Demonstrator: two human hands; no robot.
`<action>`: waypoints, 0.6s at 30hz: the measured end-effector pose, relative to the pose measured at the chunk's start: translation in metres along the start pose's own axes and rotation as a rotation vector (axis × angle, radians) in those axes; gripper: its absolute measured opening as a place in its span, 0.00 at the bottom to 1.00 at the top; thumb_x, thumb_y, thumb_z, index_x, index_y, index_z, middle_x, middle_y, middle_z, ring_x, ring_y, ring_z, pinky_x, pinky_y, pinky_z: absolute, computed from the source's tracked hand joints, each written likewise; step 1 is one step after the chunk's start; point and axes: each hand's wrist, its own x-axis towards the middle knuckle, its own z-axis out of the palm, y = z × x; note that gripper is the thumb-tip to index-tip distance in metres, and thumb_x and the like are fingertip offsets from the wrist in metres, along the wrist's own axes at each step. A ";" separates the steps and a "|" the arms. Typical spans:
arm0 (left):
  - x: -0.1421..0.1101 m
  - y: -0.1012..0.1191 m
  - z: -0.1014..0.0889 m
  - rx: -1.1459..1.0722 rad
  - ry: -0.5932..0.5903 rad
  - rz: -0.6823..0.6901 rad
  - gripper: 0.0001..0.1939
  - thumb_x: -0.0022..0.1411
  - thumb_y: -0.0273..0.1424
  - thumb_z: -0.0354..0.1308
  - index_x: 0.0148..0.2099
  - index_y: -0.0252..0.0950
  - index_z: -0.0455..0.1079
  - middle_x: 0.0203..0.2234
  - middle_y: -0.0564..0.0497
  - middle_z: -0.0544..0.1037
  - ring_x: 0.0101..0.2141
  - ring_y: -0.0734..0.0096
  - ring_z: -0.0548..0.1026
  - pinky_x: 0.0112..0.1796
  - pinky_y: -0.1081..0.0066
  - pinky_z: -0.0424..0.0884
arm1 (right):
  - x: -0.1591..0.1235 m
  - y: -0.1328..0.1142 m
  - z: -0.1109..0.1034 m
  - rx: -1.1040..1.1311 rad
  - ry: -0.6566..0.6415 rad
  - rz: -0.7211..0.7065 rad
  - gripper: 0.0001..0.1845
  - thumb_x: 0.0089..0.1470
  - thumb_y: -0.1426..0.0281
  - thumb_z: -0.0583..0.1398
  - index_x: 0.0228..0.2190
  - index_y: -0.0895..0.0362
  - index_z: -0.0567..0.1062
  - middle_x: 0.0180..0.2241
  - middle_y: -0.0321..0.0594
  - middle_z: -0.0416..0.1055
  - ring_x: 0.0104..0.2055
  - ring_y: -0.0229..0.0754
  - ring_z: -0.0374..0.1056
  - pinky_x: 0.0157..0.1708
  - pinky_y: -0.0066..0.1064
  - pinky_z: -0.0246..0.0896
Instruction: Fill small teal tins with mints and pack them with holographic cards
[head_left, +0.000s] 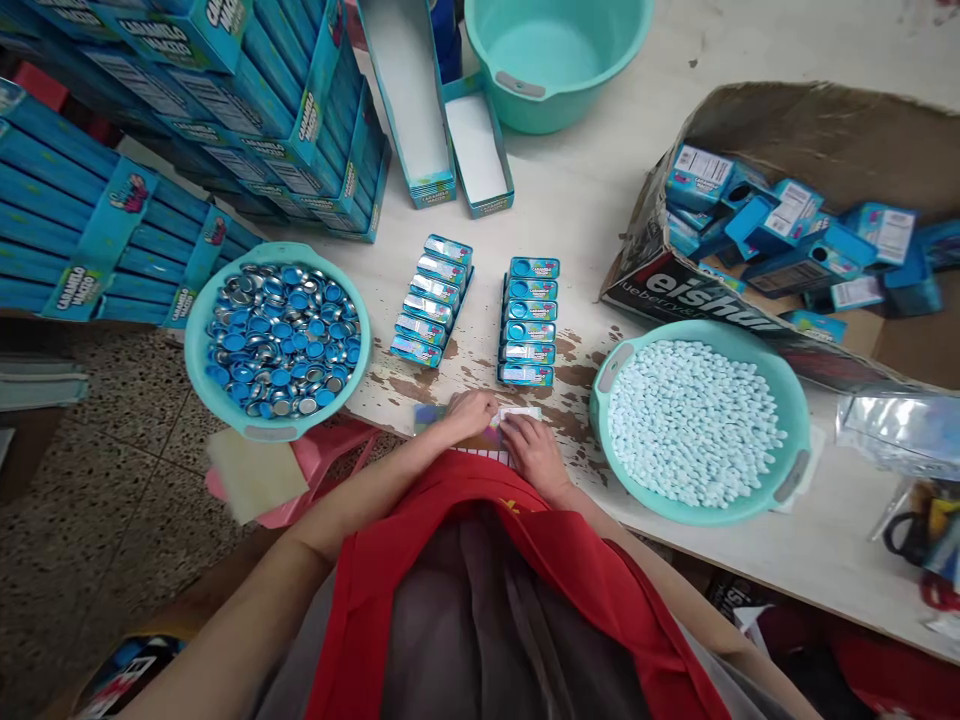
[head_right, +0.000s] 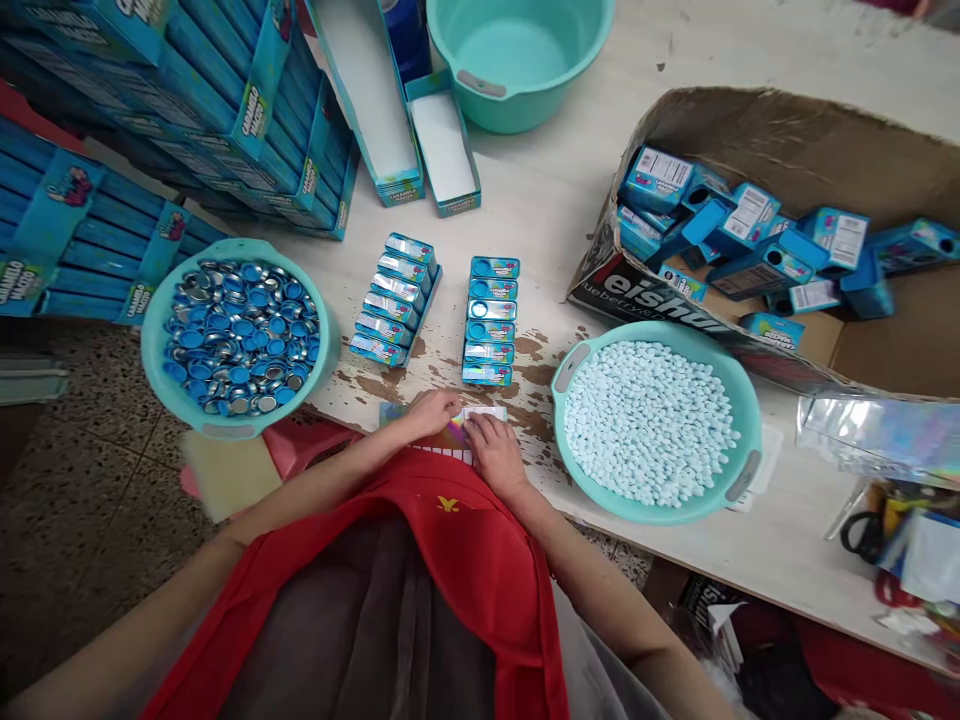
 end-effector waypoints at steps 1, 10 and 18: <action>0.001 0.000 0.001 0.000 0.002 -0.002 0.16 0.61 0.31 0.46 0.42 0.38 0.75 0.41 0.47 0.79 0.43 0.61 0.75 0.42 0.67 0.66 | 0.000 -0.001 -0.005 0.007 -0.010 0.004 0.11 0.59 0.70 0.54 0.41 0.57 0.74 0.46 0.48 0.72 0.48 0.50 0.63 0.44 0.39 0.57; -0.028 0.001 -0.008 -0.300 0.212 0.209 0.16 0.65 0.34 0.43 0.45 0.35 0.71 0.43 0.45 0.76 0.45 0.65 0.72 0.46 0.67 0.64 | 0.018 -0.020 -0.083 0.562 0.113 0.350 0.09 0.57 0.64 0.57 0.27 0.54 0.67 0.24 0.35 0.68 0.27 0.38 0.64 0.29 0.29 0.59; -0.022 0.010 -0.032 -0.729 0.025 0.260 0.12 0.57 0.37 0.52 0.32 0.34 0.69 0.18 0.56 0.68 0.23 0.75 0.68 0.27 0.75 0.64 | 0.055 -0.012 -0.089 0.692 0.312 0.580 0.09 0.52 0.63 0.60 0.27 0.55 0.70 0.25 0.35 0.69 0.28 0.39 0.64 0.31 0.31 0.60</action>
